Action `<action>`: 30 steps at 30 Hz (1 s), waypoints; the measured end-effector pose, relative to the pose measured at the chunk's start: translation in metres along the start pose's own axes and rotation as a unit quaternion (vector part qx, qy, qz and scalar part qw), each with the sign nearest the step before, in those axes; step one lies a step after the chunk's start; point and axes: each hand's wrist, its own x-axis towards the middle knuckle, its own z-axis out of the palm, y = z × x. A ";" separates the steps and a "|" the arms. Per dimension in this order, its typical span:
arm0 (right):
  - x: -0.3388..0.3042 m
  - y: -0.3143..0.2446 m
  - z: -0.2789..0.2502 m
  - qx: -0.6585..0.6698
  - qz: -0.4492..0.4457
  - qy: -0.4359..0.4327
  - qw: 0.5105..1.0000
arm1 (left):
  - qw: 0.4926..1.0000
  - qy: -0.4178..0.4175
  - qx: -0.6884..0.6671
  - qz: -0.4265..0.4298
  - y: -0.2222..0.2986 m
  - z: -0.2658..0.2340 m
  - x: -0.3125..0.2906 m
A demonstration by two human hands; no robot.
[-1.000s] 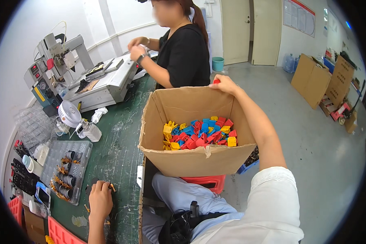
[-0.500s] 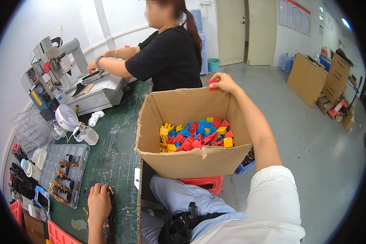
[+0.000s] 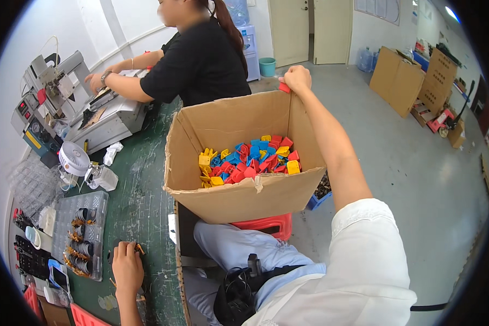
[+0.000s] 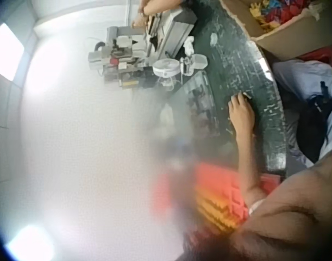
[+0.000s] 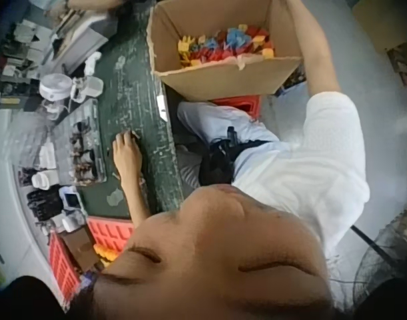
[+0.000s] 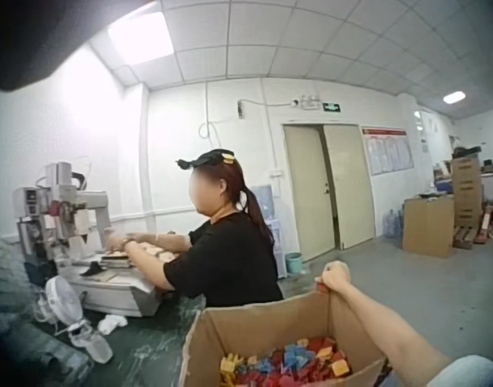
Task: The person attaches plastic clips from a box onto circular electronic parts, places the clipped parts into a foam tray, and peels protective film to assemble circular component layers by hand.
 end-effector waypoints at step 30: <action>-0.018 -0.006 -0.008 -0.203 -0.010 -0.169 0.964 | 1.000 -0.007 0.011 0.003 0.003 -0.001 -0.001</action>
